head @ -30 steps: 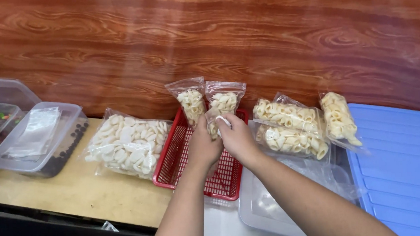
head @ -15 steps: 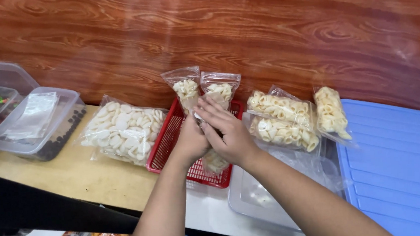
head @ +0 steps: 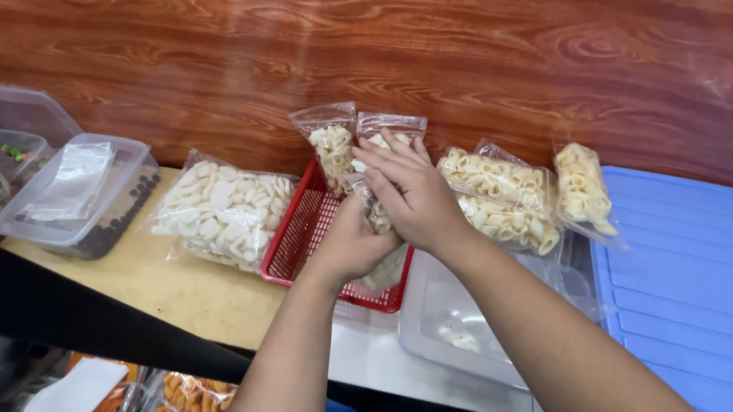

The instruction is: The person fills clear plastic bags with shell pasta from a red basket, then ties each bag closed by hand. The filled bags are placed into a clear plastic container on the counter.

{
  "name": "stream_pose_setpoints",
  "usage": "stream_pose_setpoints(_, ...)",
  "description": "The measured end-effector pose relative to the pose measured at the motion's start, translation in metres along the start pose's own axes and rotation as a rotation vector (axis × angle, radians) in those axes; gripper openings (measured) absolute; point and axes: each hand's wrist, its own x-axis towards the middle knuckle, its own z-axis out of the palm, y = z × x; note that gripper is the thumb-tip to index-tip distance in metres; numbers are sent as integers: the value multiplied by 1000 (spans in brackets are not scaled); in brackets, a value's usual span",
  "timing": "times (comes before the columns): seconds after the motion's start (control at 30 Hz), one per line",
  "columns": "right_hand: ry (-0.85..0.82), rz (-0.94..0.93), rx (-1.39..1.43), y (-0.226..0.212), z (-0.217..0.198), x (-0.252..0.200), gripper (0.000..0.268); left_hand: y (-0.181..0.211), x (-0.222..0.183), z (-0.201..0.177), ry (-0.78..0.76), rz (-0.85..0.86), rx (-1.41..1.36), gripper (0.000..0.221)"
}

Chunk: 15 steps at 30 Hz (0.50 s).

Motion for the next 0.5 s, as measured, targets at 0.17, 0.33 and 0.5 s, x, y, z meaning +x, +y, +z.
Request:
stream_pose_setpoints(0.17, 110, 130, 54, -5, -2, -5, 37, 21, 0, 13, 50, -34, -114, 62)
stream_pose_setpoints(0.33, 182, 233, 70, -7, -5, -8, 38, 59, 7, 13, 65, -45, -250, 59)
stream_pose_setpoints(0.5, 185, 308, 282, -22, -10, -10, 40, 31, 6, 13, 114, -2, -412, 77)
